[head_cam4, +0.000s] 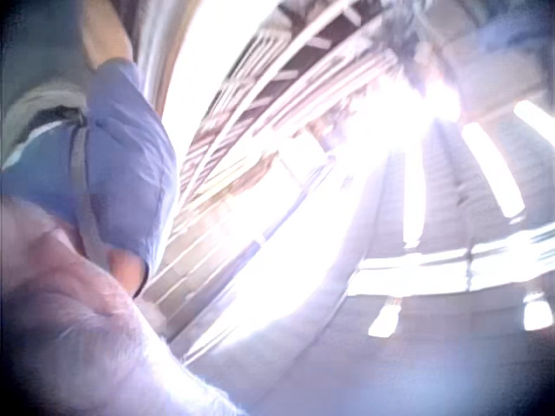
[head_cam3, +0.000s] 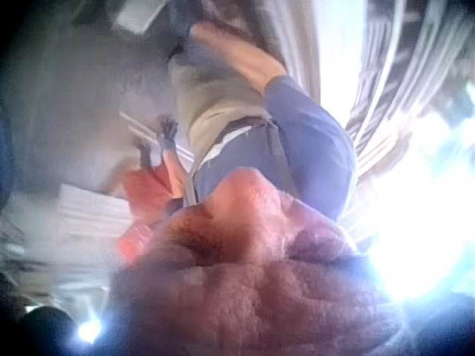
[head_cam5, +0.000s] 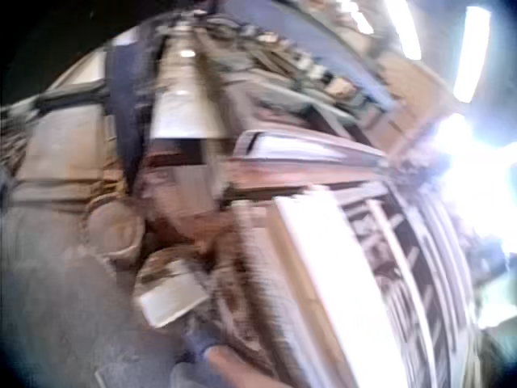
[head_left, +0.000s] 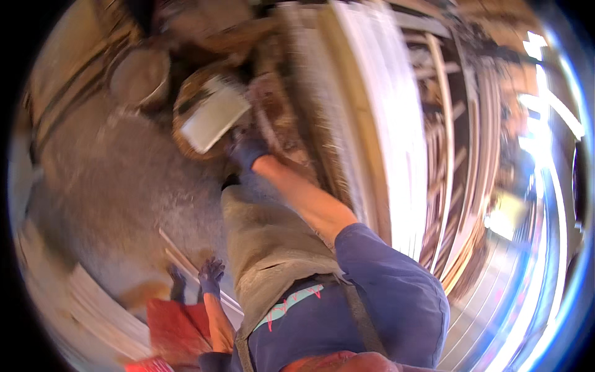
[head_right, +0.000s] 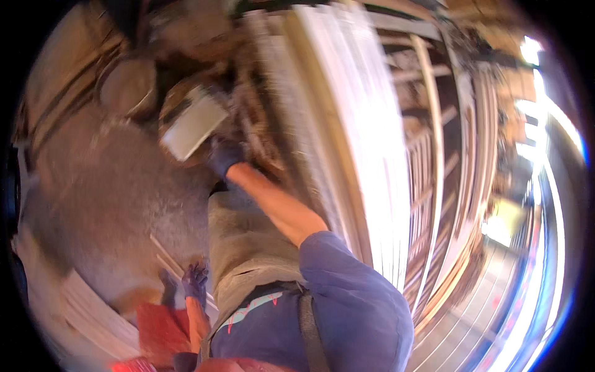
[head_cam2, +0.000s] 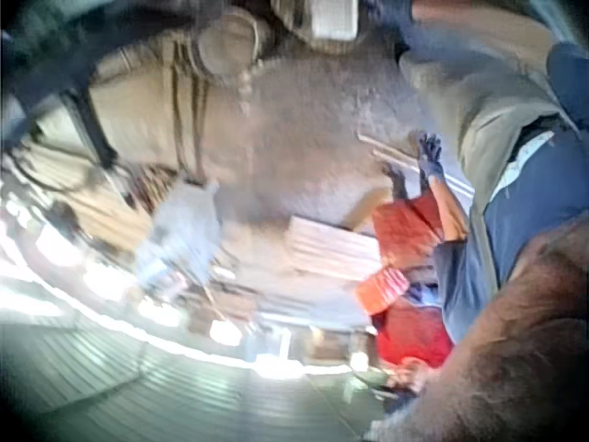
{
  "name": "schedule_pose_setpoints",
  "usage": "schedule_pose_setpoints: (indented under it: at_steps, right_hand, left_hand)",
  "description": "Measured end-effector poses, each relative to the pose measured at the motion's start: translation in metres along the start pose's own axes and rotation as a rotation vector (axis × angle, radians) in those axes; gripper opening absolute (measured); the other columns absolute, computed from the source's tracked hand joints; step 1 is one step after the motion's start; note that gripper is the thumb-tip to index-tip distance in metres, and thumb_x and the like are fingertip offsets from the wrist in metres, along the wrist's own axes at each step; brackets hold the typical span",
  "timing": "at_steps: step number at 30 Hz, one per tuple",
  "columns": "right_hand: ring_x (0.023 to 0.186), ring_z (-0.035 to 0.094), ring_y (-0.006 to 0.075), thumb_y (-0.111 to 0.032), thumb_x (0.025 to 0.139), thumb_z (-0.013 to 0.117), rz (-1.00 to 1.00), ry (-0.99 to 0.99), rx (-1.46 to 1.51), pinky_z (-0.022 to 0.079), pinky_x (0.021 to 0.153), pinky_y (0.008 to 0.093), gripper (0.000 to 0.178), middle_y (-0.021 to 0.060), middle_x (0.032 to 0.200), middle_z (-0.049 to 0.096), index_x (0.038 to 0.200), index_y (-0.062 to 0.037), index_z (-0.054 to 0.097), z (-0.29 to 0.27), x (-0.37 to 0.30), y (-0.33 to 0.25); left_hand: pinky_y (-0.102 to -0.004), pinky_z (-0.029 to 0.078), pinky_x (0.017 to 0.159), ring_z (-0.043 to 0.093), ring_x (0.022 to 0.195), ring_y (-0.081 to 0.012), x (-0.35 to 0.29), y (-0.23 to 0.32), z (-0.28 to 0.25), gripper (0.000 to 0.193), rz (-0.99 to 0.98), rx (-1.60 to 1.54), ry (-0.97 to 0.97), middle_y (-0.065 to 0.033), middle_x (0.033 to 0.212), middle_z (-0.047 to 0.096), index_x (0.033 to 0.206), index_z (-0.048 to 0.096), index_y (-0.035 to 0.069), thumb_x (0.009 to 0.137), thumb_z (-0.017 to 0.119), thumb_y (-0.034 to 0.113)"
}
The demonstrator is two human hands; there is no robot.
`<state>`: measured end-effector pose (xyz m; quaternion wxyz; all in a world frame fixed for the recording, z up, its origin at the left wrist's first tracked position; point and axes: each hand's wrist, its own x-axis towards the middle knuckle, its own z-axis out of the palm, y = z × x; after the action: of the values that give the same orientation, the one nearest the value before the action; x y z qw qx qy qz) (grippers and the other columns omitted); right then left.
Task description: The person applies a white substance to long wooden planks using a brush and container. They repeatedly dip the brush into the container and spread the substance along the length of the planks. The person also stacks the treated planks and uses a measuring tape on the wood.
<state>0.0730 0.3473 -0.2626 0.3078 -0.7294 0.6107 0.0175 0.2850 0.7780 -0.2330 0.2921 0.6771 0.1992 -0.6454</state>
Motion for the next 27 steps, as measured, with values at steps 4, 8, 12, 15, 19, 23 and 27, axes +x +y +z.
schedule_pose_setpoints:
  at_steps: [4,8,12,15,19,23,27]
  right_hand:
    - [0.096,0.064,0.0329,-0.035,0.092,0.054,-0.331,-0.073,0.185,0.051,0.082,0.0427,0.034,0.0208,0.109,0.065,0.113,-0.0106,0.061,-0.105,-0.138,-0.026]
    - [0.106,0.063,0.024,-0.036,0.089,0.062,-0.281,-0.325,0.553,0.05,0.089,0.0388,0.04,0.0145,0.12,0.063,0.124,-0.0175,0.061,-0.29,-0.271,-0.003]
    - [0.098,0.063,0.0223,-0.042,0.095,0.053,0.036,0.401,0.956,0.051,0.087,0.0373,0.048,0.0136,0.116,0.064,0.123,-0.0033,0.059,-0.391,-0.382,0.135]
    - [0.084,0.064,0.0162,-0.044,0.097,0.048,0.375,0.578,0.859,0.051,0.075,0.0315,0.043,0.0067,0.101,0.07,0.116,-0.0075,0.063,-0.385,-0.437,0.316]
    - [0.085,0.064,0.0169,-0.033,0.096,0.052,0.072,-0.015,0.366,0.052,0.075,0.0323,0.036,0.007,0.103,0.07,0.118,-0.0074,0.063,-0.33,-0.436,0.389]
    - [0.101,0.061,0.0162,-0.024,0.094,0.055,-0.057,-0.033,0.551,0.05,0.09,0.0316,0.039,0.0075,0.116,0.066,0.129,-0.0071,0.057,-0.296,-0.434,0.381]
    - [0.11,0.057,0.0165,-0.022,0.095,0.054,-0.045,-0.121,0.838,0.045,0.096,0.0306,0.044,0.0083,0.123,0.062,0.135,-0.0056,0.051,-0.275,-0.424,0.402]
  left_hand:
    - [-0.0384,0.048,0.068,0.064,0.081,-0.0301,0.015,0.042,0.016,0.051,0.053,0.108,-0.113,-0.0168,0.103,0.067,0.124,0.054,0.007,0.093,0.051,0.046]
    - [-0.0365,0.048,0.066,0.062,0.088,-0.0315,0.066,0.086,0.028,0.062,0.035,0.268,-0.329,-0.0179,0.115,0.063,0.135,0.045,0.006,0.094,0.049,0.053]
    - [-0.0331,0.048,0.061,0.064,0.082,-0.0291,0.09,0.118,0.056,0.057,0.147,0.258,-0.356,-0.0159,0.111,0.065,0.131,0.051,0.006,0.094,0.051,0.05]
    - [-0.0314,0.048,0.059,0.066,0.077,-0.0269,0.014,0.138,0.125,0.05,0.285,0.478,-0.276,-0.0131,0.103,0.068,0.122,0.058,0.007,0.093,0.054,0.048]
    - [-0.0315,0.049,0.059,0.067,0.074,-0.0254,-0.009,0.108,0.132,0.043,0.442,0.53,-0.387,-0.01,0.095,0.07,0.113,0.062,0.01,0.093,0.055,0.047]
    - [-0.0368,0.052,0.059,0.067,0.073,-0.0263,-0.027,0.057,0.122,0.038,0.402,0.535,-0.317,-0.011,0.092,0.07,0.109,0.063,0.011,0.092,0.056,0.045]
    - [-0.0456,0.054,0.063,0.067,0.079,-0.032,-0.024,0.01,0.062,0.028,0.225,0.331,-0.261,-0.0199,0.094,0.069,0.111,0.061,0.008,0.094,0.058,0.031]
